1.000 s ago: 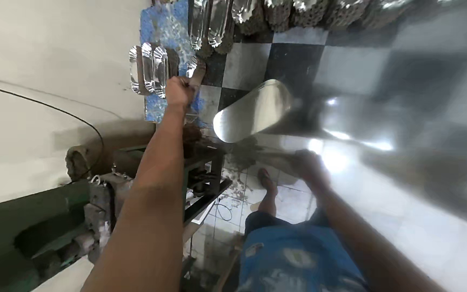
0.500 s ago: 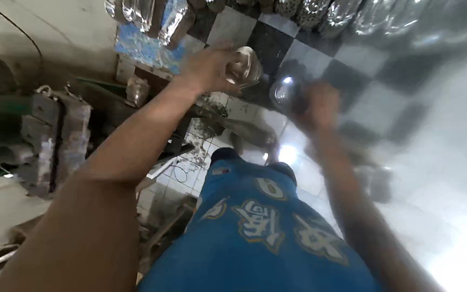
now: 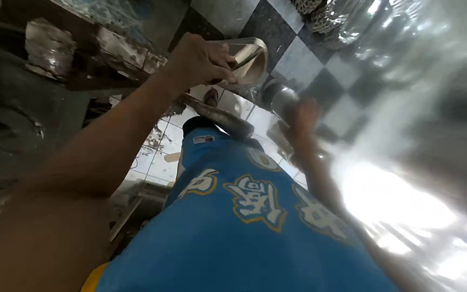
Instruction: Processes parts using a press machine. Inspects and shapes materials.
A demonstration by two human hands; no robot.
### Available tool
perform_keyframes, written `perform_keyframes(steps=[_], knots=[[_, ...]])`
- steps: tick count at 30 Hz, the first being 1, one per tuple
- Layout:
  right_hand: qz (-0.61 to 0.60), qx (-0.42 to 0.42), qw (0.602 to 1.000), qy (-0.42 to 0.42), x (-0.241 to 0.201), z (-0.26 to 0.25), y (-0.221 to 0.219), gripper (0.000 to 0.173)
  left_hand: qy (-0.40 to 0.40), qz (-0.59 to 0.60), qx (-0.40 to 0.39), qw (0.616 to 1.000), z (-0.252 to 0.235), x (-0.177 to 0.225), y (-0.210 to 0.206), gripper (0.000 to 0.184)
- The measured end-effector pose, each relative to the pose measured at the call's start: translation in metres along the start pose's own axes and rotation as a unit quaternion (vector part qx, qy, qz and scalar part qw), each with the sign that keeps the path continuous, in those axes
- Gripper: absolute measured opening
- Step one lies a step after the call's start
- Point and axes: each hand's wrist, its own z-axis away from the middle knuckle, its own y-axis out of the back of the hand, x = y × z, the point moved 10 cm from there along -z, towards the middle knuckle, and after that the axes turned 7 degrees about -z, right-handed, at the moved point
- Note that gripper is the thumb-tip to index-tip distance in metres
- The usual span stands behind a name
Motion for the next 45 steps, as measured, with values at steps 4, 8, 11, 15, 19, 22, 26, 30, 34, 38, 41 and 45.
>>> perform_keyframes(steps=[4, 8, 11, 15, 19, 22, 26, 30, 34, 38, 41, 45], knots=[[0.014, 0.025, 0.999, 0.021, -0.008, 0.014, 0.005, 0.069, -0.049, -0.050, 0.020, 0.997, 0.002, 0.008, 0.000, 0.025], [-0.041, -0.002, 0.996, 0.080, 0.004, -0.001, -0.007, 0.052, -0.075, -0.099, 0.032, 0.992, 0.007, 0.023, -0.003, 0.025], [-0.239, -0.072, 0.952, 0.179, 0.013, -0.014, 0.004, 0.033, 0.048, -0.166, 0.054, 0.984, 0.031, 0.042, 0.004, 0.035], [-0.369, -0.222, 0.886, 0.171, 0.030, -0.036, 0.014, 0.022, 0.114, 0.032, 0.385, 0.915, 0.145, 0.060, 0.055, 0.040], [-0.395, -0.311, 0.858, 0.107, 0.036, -0.043, 0.013, 0.024, 0.158, 0.464, 0.381, 0.784, 0.245, 0.097, -0.030, 0.032], [-0.392, -0.326, 0.853, 0.110, 0.035, -0.043, 0.012, 0.020, 0.188, 0.587, 0.287, 0.734, 0.269, 0.125, -0.117, 0.035], [-0.405, -0.297, 0.854, 0.138, 0.033, -0.044, 0.010, 0.022, 0.085, 0.624, 0.246, 0.737, 0.282, 0.148, -0.140, 0.019], [-0.389, -0.276, 0.869, 0.129, 0.034, -0.044, 0.006, 0.024, 0.045, 0.509, 0.296, 0.807, 0.304, 0.139, -0.087, 0.013], [-0.398, -0.226, 0.878, 0.140, 0.035, -0.043, 0.012, 0.019, 0.130, 0.488, 0.351, 0.788, 0.319, 0.141, -0.103, 0.013], [-0.387, -0.187, 0.894, 0.129, 0.037, -0.023, 0.020, 0.016, 0.128, 0.549, 0.319, 0.762, 0.323, 0.141, -0.139, 0.022], [-0.381, -0.172, 0.904, 0.092, 0.032, -0.016, 0.026, 0.020, 0.078, 0.535, 0.338, 0.771, 0.327, 0.146, -0.090, 0.021], [-0.290, -0.085, 0.949, 0.087, 0.022, -0.002, 0.039, 0.019, 0.070, 0.458, 0.367, 0.807, 0.328, 0.134, -0.024, 0.029]])
